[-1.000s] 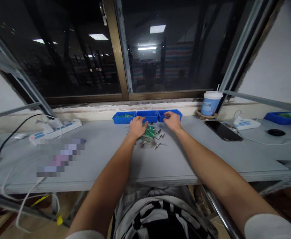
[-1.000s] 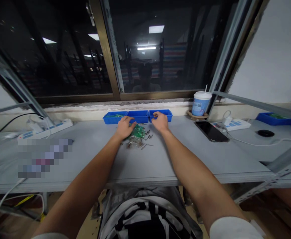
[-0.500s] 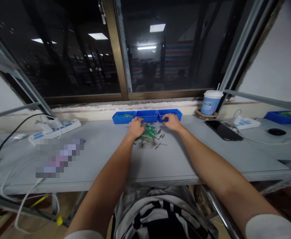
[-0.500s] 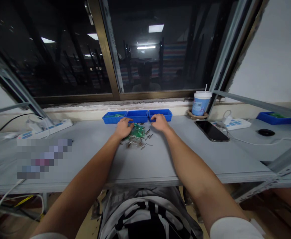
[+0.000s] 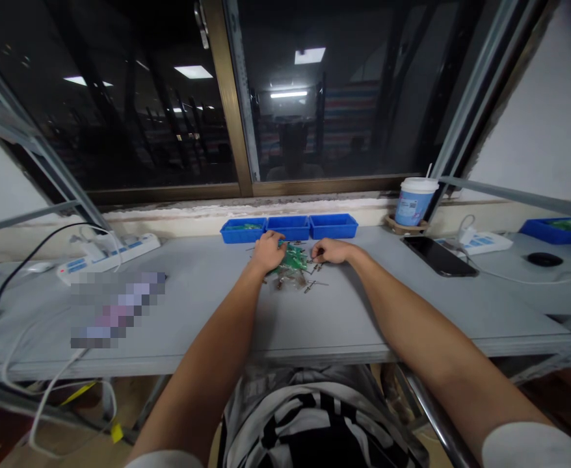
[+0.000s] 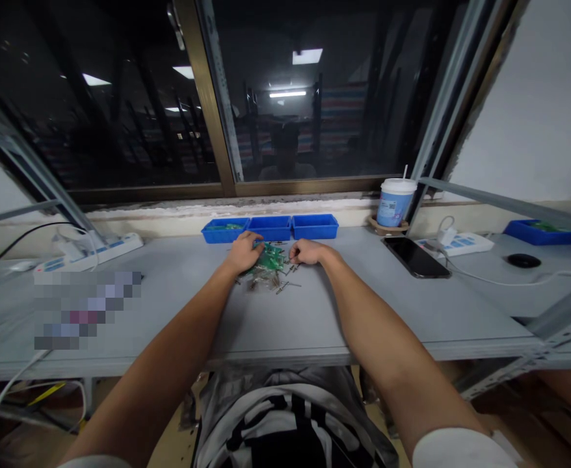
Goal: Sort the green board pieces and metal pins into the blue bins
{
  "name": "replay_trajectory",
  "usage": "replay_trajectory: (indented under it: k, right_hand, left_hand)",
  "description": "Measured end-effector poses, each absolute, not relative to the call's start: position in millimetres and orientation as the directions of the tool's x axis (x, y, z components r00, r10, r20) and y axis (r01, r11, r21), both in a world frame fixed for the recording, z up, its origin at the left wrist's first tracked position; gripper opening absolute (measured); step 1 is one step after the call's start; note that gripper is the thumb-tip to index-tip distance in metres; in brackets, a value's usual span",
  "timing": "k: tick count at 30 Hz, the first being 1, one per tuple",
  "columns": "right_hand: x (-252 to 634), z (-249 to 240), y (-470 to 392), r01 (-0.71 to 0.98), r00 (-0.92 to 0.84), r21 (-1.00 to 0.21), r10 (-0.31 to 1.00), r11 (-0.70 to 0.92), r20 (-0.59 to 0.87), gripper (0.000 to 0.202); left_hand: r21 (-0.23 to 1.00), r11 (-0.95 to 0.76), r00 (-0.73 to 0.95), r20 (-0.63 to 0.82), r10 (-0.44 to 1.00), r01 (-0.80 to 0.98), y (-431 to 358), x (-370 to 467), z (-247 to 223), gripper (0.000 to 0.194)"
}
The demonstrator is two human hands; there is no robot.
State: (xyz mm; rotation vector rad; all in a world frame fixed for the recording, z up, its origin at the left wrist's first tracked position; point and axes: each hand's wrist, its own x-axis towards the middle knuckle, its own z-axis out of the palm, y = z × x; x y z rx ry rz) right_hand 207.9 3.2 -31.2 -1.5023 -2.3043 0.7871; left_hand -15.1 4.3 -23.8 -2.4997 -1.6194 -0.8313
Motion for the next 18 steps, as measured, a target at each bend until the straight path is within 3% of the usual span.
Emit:
replay_trajectory:
  k: [6,13,18]
  right_hand:
    - [207.1,-31.0,0.4,0.691,-0.454,-0.645,0.891,0.328,-0.033,0.014]
    - [199.8,-30.1,-0.3,0.624,-0.294,-0.679,0.921,0.386,0.254,0.035]
    - [184.7,-24.3,-4.9,0.583,-0.291,-0.663,0.882,0.47,0.369,0.046]
  left_hand:
    - [0.243,-0.462,0.321,0.454,0.831,0.853,2.9,-14.0,-23.4,0.029]
    - [0.25,-0.565,0.4,0.49,0.774,0.787,-3.1,-9.9,-19.2,0.029]
    - [0.241,-0.691,0.508,0.524,0.684,0.681,-8.1,-2.9,-17.4,0.032]
